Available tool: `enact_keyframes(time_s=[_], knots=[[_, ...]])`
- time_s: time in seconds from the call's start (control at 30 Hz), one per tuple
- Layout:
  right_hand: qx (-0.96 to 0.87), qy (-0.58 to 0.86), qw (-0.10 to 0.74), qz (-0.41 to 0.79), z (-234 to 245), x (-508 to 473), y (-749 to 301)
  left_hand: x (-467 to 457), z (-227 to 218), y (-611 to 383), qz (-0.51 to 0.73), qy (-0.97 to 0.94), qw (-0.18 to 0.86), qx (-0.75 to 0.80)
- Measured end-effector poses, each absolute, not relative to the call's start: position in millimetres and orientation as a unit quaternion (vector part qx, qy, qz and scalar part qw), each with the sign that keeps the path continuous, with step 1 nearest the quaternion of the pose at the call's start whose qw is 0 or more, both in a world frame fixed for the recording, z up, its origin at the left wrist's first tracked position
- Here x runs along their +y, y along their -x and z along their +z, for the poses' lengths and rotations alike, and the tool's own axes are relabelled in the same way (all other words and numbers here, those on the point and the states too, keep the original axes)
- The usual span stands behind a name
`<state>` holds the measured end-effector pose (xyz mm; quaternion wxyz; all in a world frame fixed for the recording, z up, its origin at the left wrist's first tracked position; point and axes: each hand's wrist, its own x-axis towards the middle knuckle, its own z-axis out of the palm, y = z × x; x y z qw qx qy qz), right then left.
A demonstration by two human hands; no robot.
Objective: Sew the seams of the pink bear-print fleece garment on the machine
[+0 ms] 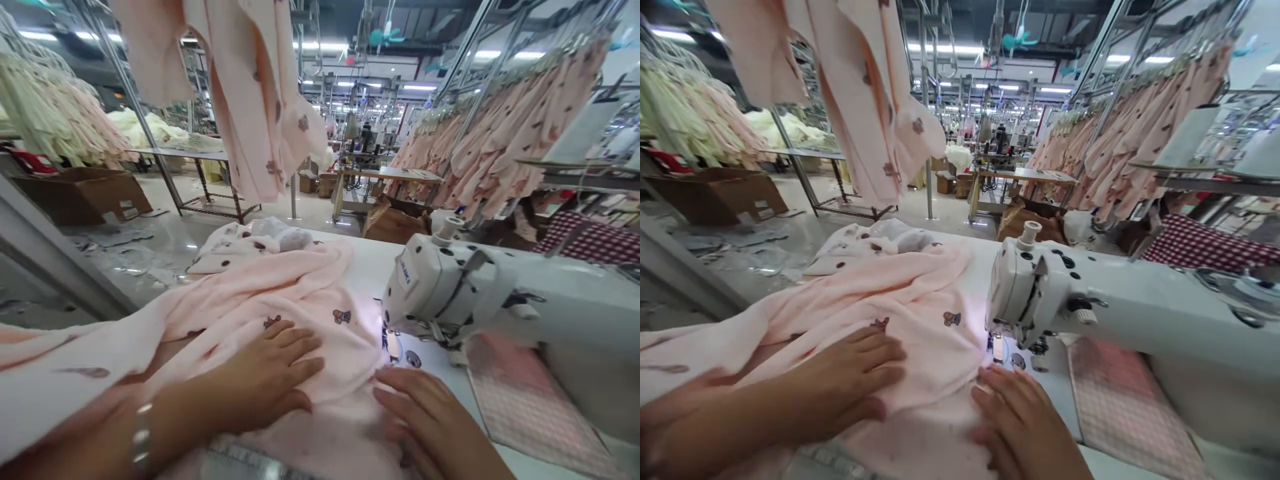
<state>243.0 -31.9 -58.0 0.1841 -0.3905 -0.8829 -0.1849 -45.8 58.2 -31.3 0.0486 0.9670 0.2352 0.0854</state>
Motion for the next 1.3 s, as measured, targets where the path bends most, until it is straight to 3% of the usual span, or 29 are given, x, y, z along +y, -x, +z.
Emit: enact_keyframes(time_s=[0.1, 0.27, 0.4, 0.57, 0.87, 1.1, 1.3], knots=[[-0.88, 0.412, 0.229, -0.063, -52, -38, -245, 56, -53, 30, 0.04, -0.968, 0.069, 0.239], [-0.868, 0.462, 0.163, 0.081, -52, -40, -263, 39, -51, 35, -0.003, -0.956, 0.1, 0.275], [-0.85, 0.511, 0.129, 0.011, -62, -18, -271, 24, -31, -13, 0.036, -0.948, 0.107, 0.299], [-0.828, 0.552, 0.098, -0.029, -70, -1, -271, 37, -47, -72, 0.052, -0.946, 0.076, 0.311], [-0.798, 0.594, 0.098, -0.028, -71, -9, -293, 46, -68, -65, 0.293, -0.927, 0.107, 0.208], [-0.804, 0.585, 0.109, 0.009, -71, -10, -292, 50, -64, -65, 0.141, -0.972, 0.111, 0.152], [-0.807, 0.581, 0.104, 0.019, -69, -7, -290, 54, -69, -65, 0.183, -0.974, 0.072, 0.117]])
